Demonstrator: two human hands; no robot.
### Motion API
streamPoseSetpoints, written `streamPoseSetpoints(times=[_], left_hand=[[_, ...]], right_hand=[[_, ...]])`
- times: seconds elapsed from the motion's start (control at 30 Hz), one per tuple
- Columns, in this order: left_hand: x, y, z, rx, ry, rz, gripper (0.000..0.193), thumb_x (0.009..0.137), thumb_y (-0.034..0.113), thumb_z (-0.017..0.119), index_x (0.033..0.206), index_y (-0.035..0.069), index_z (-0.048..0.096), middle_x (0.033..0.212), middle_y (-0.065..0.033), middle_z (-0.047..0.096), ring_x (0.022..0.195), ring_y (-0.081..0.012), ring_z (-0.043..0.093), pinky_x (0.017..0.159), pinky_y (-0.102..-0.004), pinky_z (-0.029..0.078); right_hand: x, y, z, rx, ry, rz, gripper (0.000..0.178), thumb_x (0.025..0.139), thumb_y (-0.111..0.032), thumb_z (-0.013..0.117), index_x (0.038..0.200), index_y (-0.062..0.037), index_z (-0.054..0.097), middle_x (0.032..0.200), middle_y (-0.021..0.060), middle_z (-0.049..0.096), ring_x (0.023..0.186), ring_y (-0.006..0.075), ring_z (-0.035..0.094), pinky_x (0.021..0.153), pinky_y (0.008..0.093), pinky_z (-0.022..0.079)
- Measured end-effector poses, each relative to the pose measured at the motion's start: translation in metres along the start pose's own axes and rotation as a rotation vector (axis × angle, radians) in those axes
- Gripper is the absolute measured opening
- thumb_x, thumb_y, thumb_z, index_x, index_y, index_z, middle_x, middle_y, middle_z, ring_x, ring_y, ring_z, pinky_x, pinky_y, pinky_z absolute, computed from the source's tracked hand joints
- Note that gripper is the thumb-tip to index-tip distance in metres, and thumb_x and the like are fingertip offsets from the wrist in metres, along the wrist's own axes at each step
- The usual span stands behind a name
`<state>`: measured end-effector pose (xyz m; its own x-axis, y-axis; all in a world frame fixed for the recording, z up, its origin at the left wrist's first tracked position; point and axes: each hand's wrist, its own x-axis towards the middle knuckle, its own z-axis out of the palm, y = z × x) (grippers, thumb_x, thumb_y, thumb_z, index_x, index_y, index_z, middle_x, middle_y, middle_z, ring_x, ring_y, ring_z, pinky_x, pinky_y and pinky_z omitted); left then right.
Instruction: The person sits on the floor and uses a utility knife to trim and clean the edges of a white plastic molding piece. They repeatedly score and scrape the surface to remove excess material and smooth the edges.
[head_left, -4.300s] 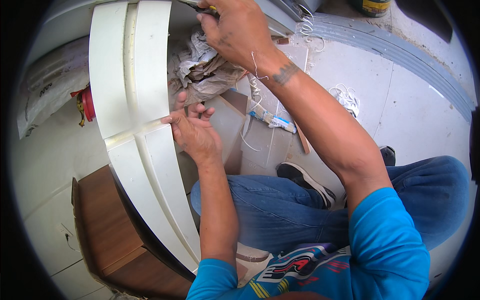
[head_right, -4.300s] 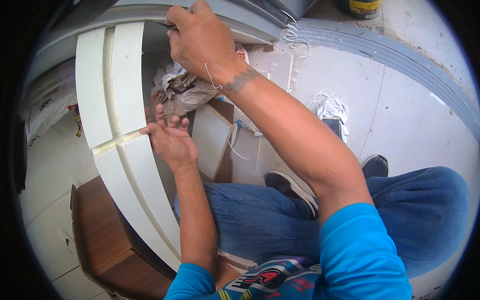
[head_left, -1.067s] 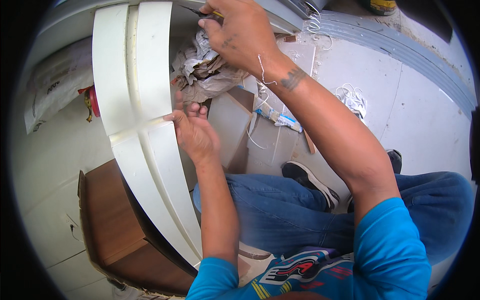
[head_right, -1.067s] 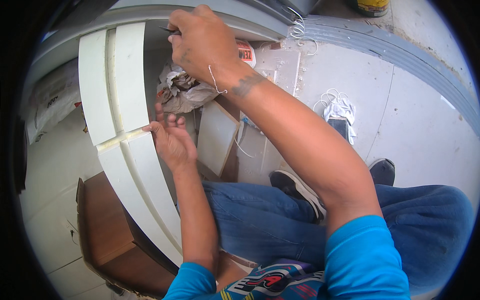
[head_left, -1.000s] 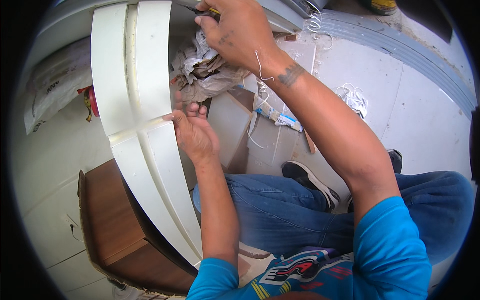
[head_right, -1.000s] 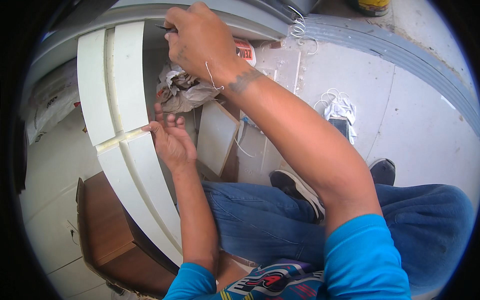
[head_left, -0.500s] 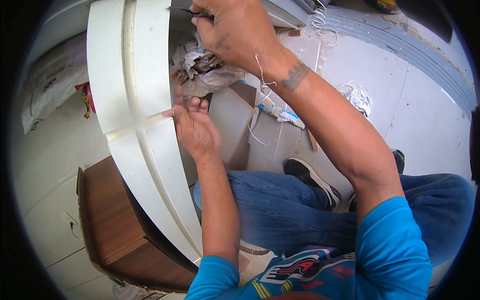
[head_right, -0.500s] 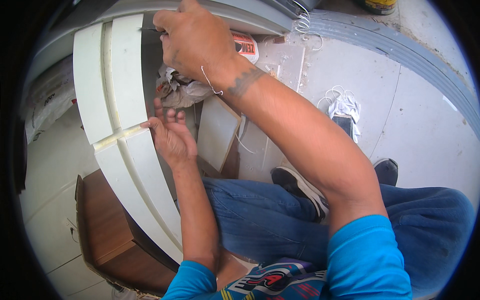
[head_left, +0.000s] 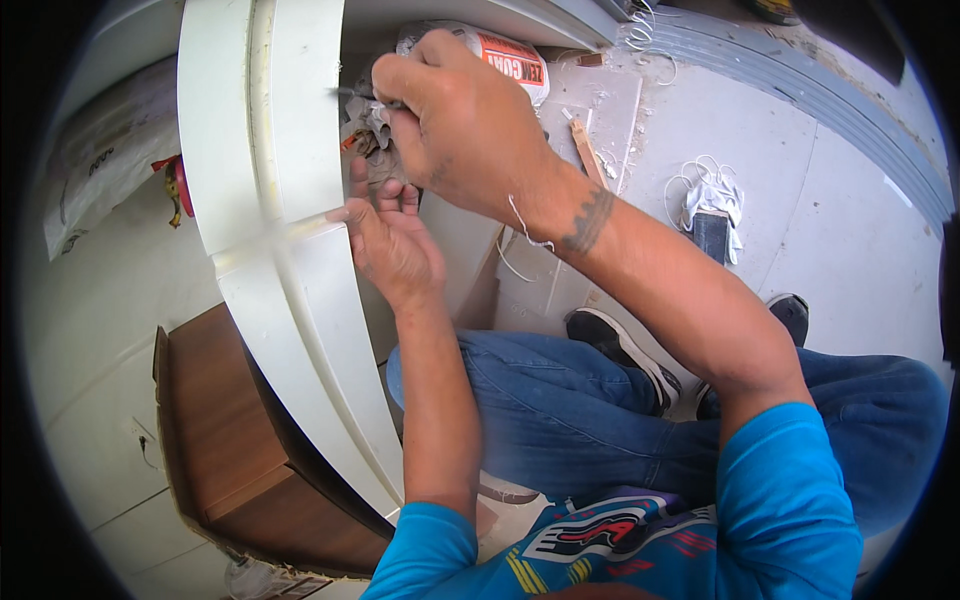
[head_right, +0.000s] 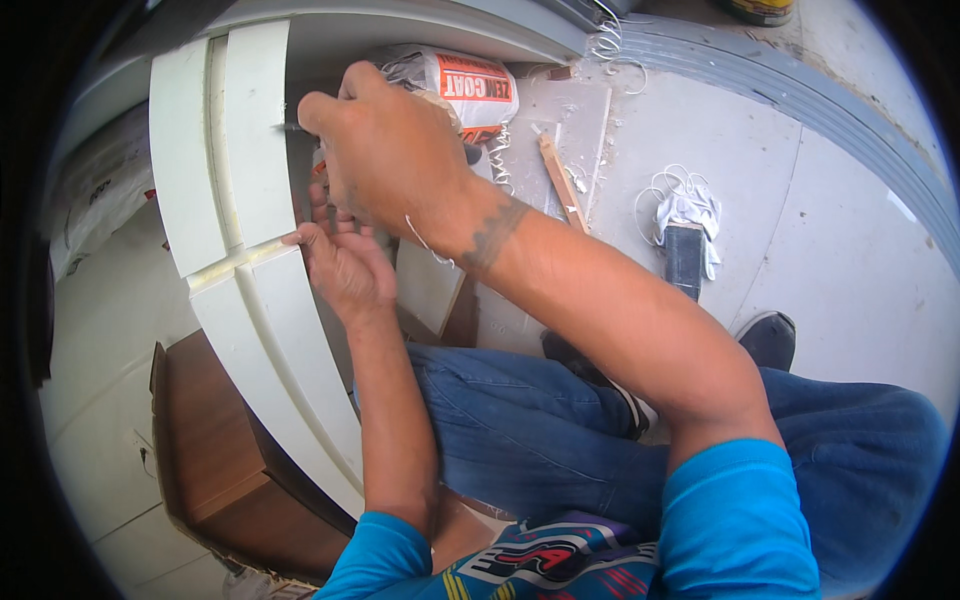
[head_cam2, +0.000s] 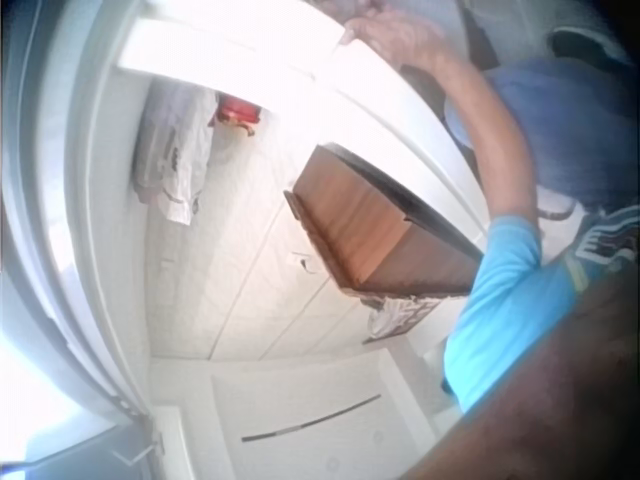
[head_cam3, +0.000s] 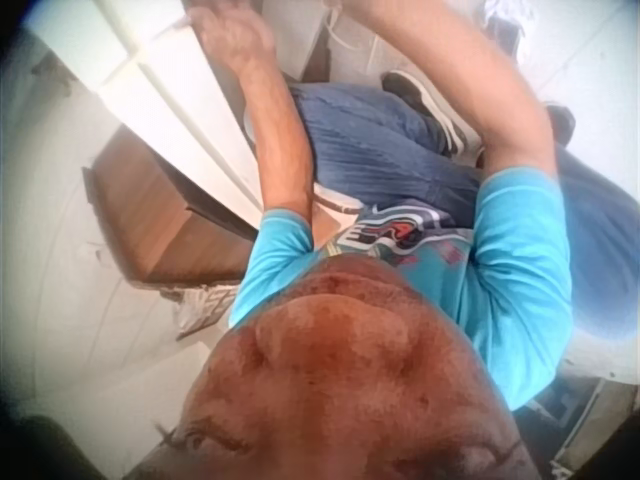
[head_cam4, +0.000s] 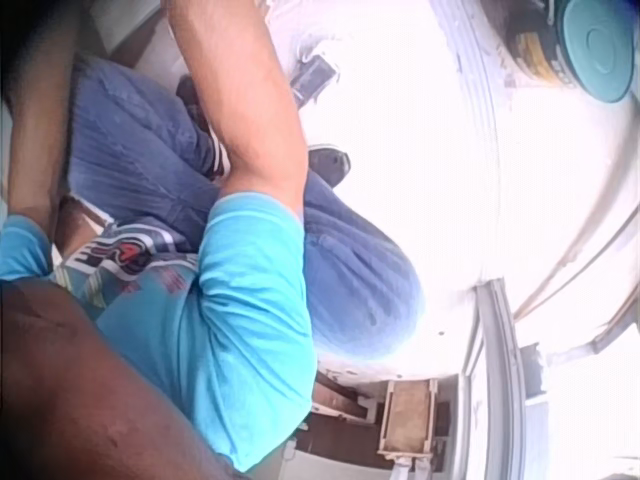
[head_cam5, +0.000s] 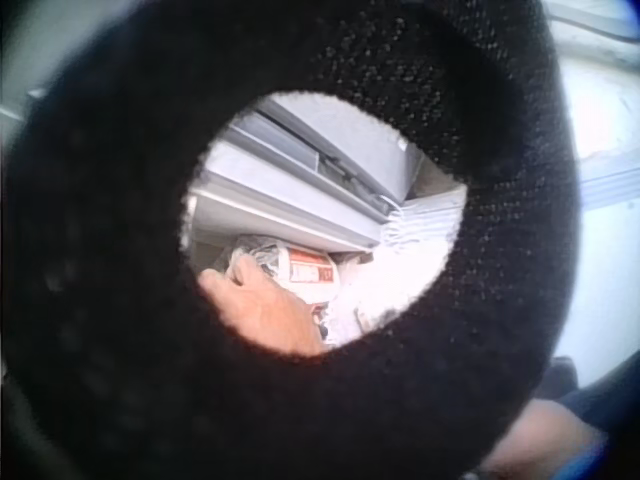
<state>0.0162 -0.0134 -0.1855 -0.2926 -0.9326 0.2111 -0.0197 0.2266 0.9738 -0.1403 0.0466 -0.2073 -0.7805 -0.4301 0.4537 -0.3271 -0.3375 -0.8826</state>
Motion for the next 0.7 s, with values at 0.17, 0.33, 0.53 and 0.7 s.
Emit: streamPoseSetpoints(times=[0.17,0.33,0.53,0.7], left_hand=[[0.003,-0.002,0.000,-0.052,-0.041,-0.021,0.084,0.107,0.061,0.068,0.163,0.004,0.042,0.157,-0.0120,0.058,0.118,-0.0214,0.062,0.104,-0.0397,0.058],[-0.003,0.006,0.002,-0.065,-0.112,-0.080,0.084,0.108,0.058,0.068,0.162,-0.001,0.043,0.156,-0.0143,0.057,0.136,-0.0259,0.062,0.115,-0.0426,0.057],[0.011,-0.011,-0.024,0.022,-0.131,-0.029,0.076,0.112,0.056,0.063,0.159,-0.002,0.048,0.152,-0.0151,0.059,0.135,-0.0253,0.063,0.115,-0.0410,0.057],[0.013,-0.011,-0.026,-0.087,-0.087,-0.039,0.066,0.117,0.049,0.055,0.163,0.002,0.046,0.151,-0.0148,0.061,0.133,-0.0249,0.065,0.112,-0.0401,0.059]], right_hand=[[-0.020,-0.014,0.001,0.040,-0.065,0.059,0.016,0.092,-0.009,0.076,0.107,-0.0086,0.070,0.100,0.0151,0.064,0.088,0.0379,0.071,0.071,0.0487,0.059],[-0.039,-0.024,0.004,0.072,-0.104,0.066,0.019,0.091,-0.010,0.078,0.108,-0.0095,0.070,0.101,0.0141,0.063,0.089,0.0377,0.072,0.071,0.0475,0.061],[-0.056,-0.032,0.007,0.075,-0.168,0.115,0.020,0.091,-0.011,0.078,0.109,-0.0107,0.069,0.102,0.0140,0.062,0.089,0.0372,0.072,0.070,0.0475,0.061],[-0.066,-0.036,0.008,0.053,-0.213,0.111,0.020,0.091,-0.014,0.078,0.108,-0.0111,0.069,0.104,0.0144,0.061,0.089,0.0379,0.072,0.071,0.0482,0.061]])
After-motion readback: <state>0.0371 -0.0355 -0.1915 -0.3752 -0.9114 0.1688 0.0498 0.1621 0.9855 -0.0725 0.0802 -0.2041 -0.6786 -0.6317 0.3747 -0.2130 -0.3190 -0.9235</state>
